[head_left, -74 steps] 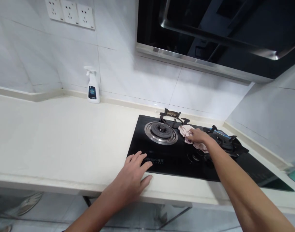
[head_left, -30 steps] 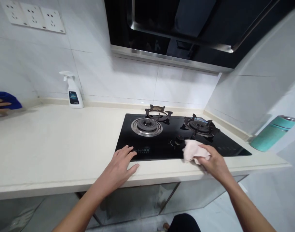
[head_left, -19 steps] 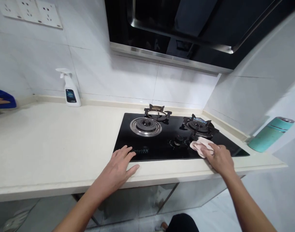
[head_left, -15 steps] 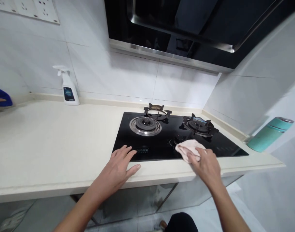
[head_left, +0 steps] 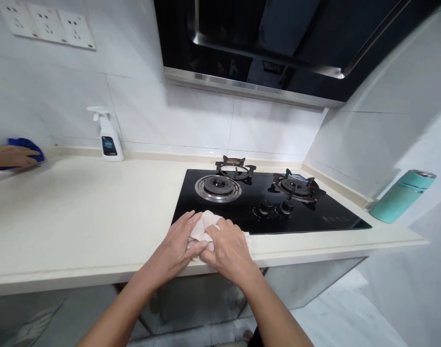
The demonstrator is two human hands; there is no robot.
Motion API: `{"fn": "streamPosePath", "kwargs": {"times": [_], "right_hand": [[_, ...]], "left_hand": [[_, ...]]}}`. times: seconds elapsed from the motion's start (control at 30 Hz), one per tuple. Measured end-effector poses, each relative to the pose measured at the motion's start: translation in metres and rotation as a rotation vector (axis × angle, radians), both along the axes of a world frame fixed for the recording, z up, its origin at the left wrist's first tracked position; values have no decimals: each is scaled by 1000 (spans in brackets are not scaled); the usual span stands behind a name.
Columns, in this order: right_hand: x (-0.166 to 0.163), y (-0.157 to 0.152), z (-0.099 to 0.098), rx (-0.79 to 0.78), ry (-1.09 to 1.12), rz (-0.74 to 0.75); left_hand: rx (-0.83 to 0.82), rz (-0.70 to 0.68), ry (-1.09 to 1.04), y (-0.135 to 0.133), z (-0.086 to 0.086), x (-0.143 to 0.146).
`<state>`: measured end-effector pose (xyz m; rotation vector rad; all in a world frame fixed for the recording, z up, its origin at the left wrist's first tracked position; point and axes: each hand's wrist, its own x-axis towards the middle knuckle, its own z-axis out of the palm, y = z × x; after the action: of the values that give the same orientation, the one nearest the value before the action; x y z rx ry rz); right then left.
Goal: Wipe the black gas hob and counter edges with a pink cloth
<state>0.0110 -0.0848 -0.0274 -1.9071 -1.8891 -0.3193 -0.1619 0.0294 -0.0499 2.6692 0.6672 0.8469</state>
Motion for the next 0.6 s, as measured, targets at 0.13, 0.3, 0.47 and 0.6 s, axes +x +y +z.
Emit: {"fn": "streamPosePath", "kwargs": {"times": [0.13,0.3,0.47,0.6], "right_hand": [[31,-21,-3,10,125,156],[108,-57,-13,160,385,42],[190,-95,-27,233,353,-341],[210,-103,-38,192,153,-592]], "left_hand": [[-27,-21,57,0,6,-3],[-81,9,95,-9,14,-1],[-75,4,89,-17,20,-1],[-94,-9,102,-20,22,-1]]}}
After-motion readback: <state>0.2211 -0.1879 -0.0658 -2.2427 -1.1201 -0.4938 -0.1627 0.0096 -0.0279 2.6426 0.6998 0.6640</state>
